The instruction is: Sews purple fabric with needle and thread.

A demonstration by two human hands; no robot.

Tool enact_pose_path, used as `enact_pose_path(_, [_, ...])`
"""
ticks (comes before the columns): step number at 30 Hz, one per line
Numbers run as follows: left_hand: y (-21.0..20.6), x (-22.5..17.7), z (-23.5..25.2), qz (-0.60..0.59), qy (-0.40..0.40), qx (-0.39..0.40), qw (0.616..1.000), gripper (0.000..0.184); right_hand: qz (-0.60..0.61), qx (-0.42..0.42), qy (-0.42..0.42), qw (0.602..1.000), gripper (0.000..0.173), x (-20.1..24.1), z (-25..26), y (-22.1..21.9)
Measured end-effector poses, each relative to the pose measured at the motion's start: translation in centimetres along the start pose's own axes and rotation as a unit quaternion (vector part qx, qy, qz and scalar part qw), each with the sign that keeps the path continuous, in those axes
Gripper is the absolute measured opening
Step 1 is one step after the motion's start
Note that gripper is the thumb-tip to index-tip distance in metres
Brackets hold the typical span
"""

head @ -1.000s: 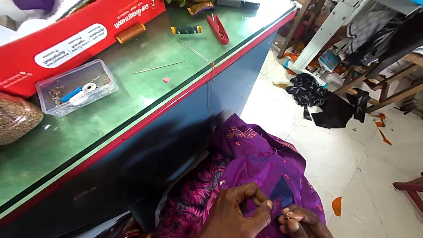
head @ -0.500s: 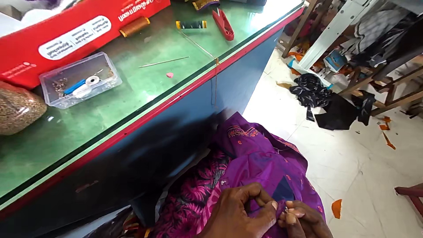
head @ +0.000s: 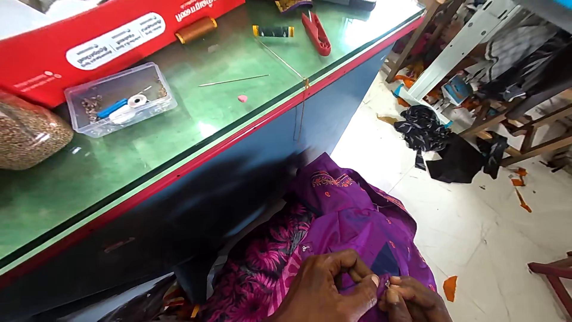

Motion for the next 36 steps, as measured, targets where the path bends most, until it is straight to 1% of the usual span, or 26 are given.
enact_pose_path(6, [0.2, 0.0, 0.0, -0.002, 0.003, -0.001, 1.000, 0.017, -0.009, 0.001, 0.025, 1.000, 0.010, -0.1, 0.0, -0.1])
enact_pose_path(10, [0.2, 0.0, 0.0, -0.017, 0.007, 0.014, 1.000, 0.017, 0.009, 0.025, 0.044, 0.999, 0.011, -0.6, 0.2, 0.1])
enact_pose_path(17, [0.2, 0.0, 0.1, -0.036, 0.000, 0.041, 0.999, 0.016, 0.073, 0.123, -0.006, 0.990, 0.012, -1.4, 1.5, 0.5])
enact_pose_path(25, [0.2, -0.1, -0.1, -0.031, -0.020, 0.061, 0.997, 0.017, 0.130, 0.202, -0.045, 0.970, 0.013, -1.6, 2.2, 0.3])
enact_pose_path(28, [0.2, -0.1, -0.1, -0.030, -0.034, 0.063, 0.997, 0.018, 0.139, 0.211, -0.047, 0.966, 0.014, -1.7, 2.4, 0.2])
enact_pose_path(32, [0.2, -0.3, -0.2, -0.012, -0.056, 0.057, 0.997, 0.019, 0.132, 0.211, -0.023, 0.968, 0.015, -1.4, 2.6, 0.3])
enact_pose_path(36, [0.2, -0.6, -0.2, 0.009, -0.100, 0.048, 0.994, 0.021, 0.113, 0.211, 0.003, 0.971, 0.016, -1.2, 2.7, 0.4])
Point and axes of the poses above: each hand's wrist, its own z-axis towards the middle knuckle, its own y-axis out of the back of the hand, x = y × z, the point moved 6 cm from there along z, towards the middle knuckle, and after that the axes turned 6 degrees about -x, right-handed, at the moved point
